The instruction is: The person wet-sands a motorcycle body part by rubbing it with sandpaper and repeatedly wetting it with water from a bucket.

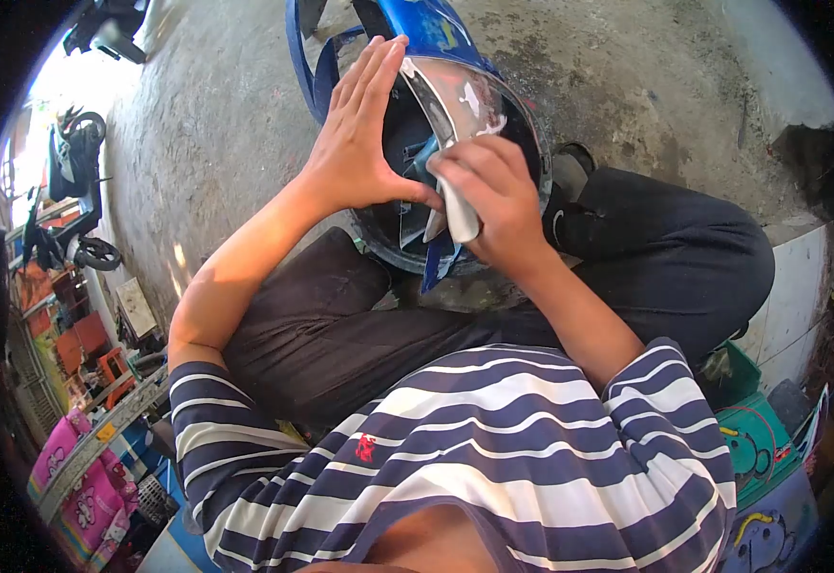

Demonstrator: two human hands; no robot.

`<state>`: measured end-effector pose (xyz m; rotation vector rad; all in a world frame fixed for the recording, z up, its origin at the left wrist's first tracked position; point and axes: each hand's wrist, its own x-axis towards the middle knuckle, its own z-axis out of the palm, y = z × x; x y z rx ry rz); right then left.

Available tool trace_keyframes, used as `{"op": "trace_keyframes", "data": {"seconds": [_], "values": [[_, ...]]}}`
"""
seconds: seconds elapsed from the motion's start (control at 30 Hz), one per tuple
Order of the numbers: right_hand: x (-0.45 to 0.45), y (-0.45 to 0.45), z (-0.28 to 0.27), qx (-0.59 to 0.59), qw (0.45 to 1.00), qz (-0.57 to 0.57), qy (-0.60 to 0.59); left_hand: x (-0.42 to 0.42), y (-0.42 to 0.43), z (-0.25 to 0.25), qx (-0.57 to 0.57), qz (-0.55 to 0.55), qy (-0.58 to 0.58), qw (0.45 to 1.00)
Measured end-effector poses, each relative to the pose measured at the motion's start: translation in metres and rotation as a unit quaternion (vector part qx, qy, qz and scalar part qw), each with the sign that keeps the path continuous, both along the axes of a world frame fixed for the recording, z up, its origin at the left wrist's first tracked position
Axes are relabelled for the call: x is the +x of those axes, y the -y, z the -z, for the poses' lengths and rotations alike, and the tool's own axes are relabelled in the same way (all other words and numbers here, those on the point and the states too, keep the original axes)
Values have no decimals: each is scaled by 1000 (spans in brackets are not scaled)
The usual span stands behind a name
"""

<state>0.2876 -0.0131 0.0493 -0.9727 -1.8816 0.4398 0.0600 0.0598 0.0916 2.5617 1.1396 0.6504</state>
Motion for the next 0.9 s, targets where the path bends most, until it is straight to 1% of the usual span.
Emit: {"op": "trace_keyframes", "data": {"seconds": [0.07,0.13,0.23,0.27,0.33,0.43,0.53,0.57,0.67,0.73,0.8,0.9], "values": [[9,-11,7,-28,998,46,-20,4,2,-7,10,-15,-24,1000],[5,-8,-3,-8,999,31,-3,10,6,-19,12,-35,-44,998],[3,-6,5,2,1000,18,-14,15,8,-28,18,-60,-77,995],[9,-13,5,-8,999,44,3,15,9,-30,20,-68,-88,994],[11,-17,8,-17,998,58,1,16,12,-35,21,-77,-106,991],[-2,0,6,3,1000,4,-8,18,9,-38,28,-86,-122,988],[9,-15,8,-20,999,45,-9,19,10,-41,27,-96,-145,984],[7,-14,7,-10,999,51,1,20,11,-43,26,-99,-155,983],[-6,3,9,9,1000,-14,5,18,10,-41,27,-114,-188,975],[2,-9,5,0,1000,26,10,19,10,-42,28,-113,-178,977],[5,-15,5,0,999,40,9,16,13,-42,22,-115,-176,977],[-4,-2,6,5,1000,3,4,17,12,-40,19,-114,-168,979]]}}
